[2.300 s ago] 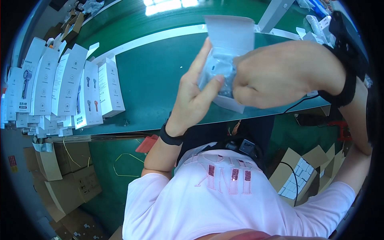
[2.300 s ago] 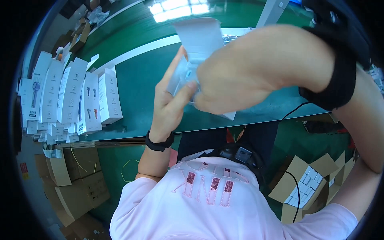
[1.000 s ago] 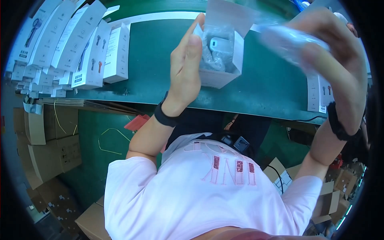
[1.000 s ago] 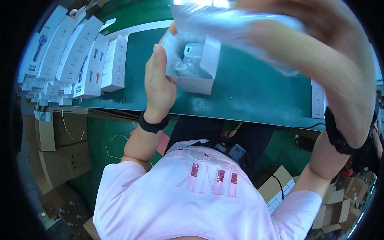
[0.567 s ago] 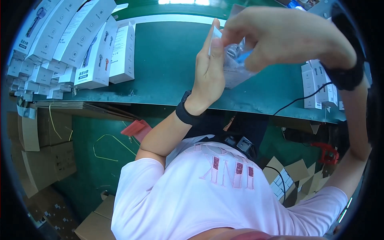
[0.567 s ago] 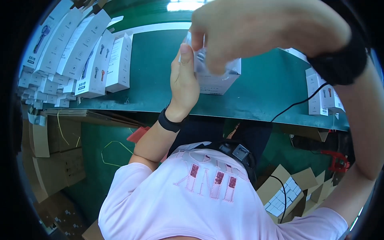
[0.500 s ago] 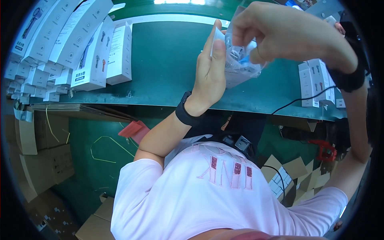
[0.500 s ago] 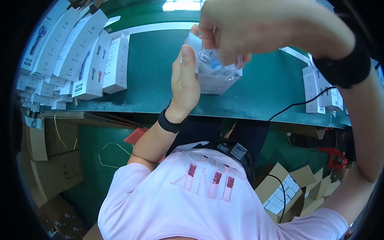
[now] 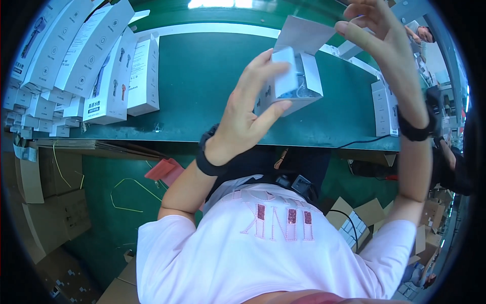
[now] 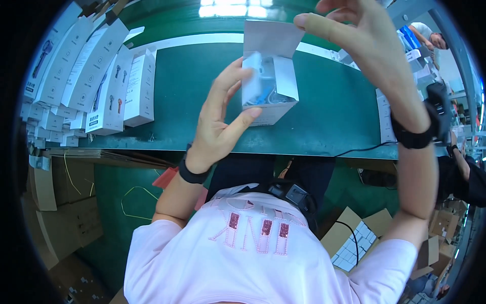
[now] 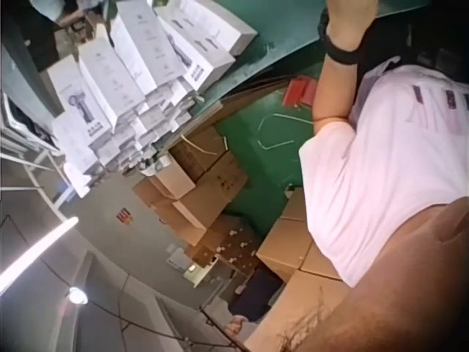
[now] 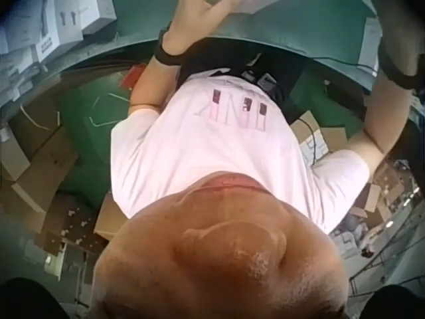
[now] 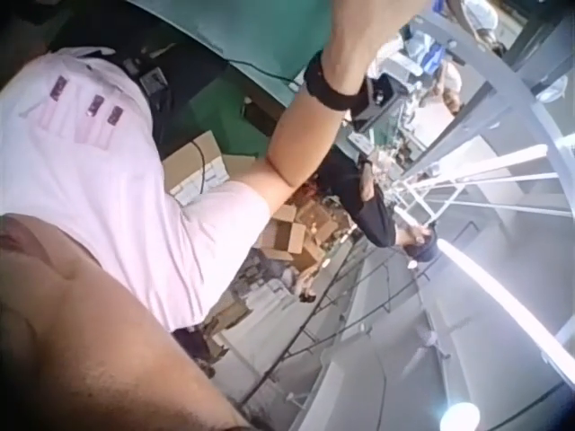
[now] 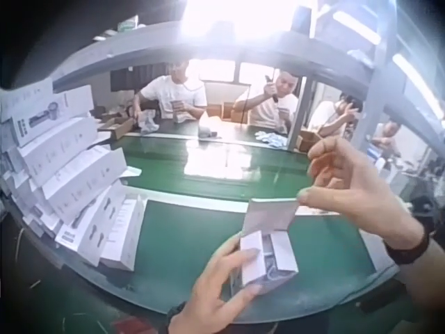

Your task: Packaging handheld electronic devices by wrapping them in bubble wrap and placing them into retail boxes on an assembly line.

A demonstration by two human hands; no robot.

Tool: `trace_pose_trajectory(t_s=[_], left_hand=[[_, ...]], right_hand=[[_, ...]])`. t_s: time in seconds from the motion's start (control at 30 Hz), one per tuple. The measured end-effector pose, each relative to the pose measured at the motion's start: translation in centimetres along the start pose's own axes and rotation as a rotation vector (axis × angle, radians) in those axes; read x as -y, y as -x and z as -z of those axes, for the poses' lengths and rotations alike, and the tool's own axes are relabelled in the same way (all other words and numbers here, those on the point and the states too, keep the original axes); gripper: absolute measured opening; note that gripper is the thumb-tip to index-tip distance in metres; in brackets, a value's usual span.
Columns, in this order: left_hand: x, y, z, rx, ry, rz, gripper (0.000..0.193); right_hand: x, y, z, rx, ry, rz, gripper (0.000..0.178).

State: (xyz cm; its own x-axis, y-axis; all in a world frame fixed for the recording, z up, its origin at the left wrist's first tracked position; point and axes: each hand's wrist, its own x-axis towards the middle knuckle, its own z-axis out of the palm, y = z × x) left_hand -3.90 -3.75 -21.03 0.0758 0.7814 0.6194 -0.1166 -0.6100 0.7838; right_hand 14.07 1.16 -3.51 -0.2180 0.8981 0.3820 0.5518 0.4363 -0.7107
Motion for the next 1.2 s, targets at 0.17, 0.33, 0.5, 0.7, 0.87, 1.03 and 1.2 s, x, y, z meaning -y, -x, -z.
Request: trace_pose_trajectory(t_s=[0.17,0.33,0.5,0.7,0.87,1.03,1.2], left_hand=[[-1.6,-2.5,1.7,0.289,-0.382,-0.008,0.034],[0.2,-1.2,1.7,0.126,0.12,0.153,0.068],[0.1,-1.4,2.1,0.128,0.069,0.17,0.081],[-0.6,-1.4,3.0,0.234,-0.033,0.197,0.067],[-1.0,-2.4,2.3,0.23,-0.08,0.181,0.059],[-1.8,-1.3,1.1,0.224,0.044,0.224,0.071],[-8.3,-2.1,-1.2,0.301,-0.042,0.227,0.091]], right_hand=[[-7.7,2.9,-2.5,0.284,-0.356,0.179,0.042],[-8.0,6.4,-4.1,0.265,-0.198,0.39,0.034],[-7.7,6.2,-4.6,0.296,-0.059,0.512,0.033],[-8.5,5.8,-3.9,0.366,0.172,0.695,0.036],[-8.4,7.5,-4.2,0.135,0.306,0.658,0.055],[-7.9,8.8,-3.3,0.175,-0.207,0.2,0.066],[-3.4,16.0,11.0,-0.434,0.343,0.232,0.061]])
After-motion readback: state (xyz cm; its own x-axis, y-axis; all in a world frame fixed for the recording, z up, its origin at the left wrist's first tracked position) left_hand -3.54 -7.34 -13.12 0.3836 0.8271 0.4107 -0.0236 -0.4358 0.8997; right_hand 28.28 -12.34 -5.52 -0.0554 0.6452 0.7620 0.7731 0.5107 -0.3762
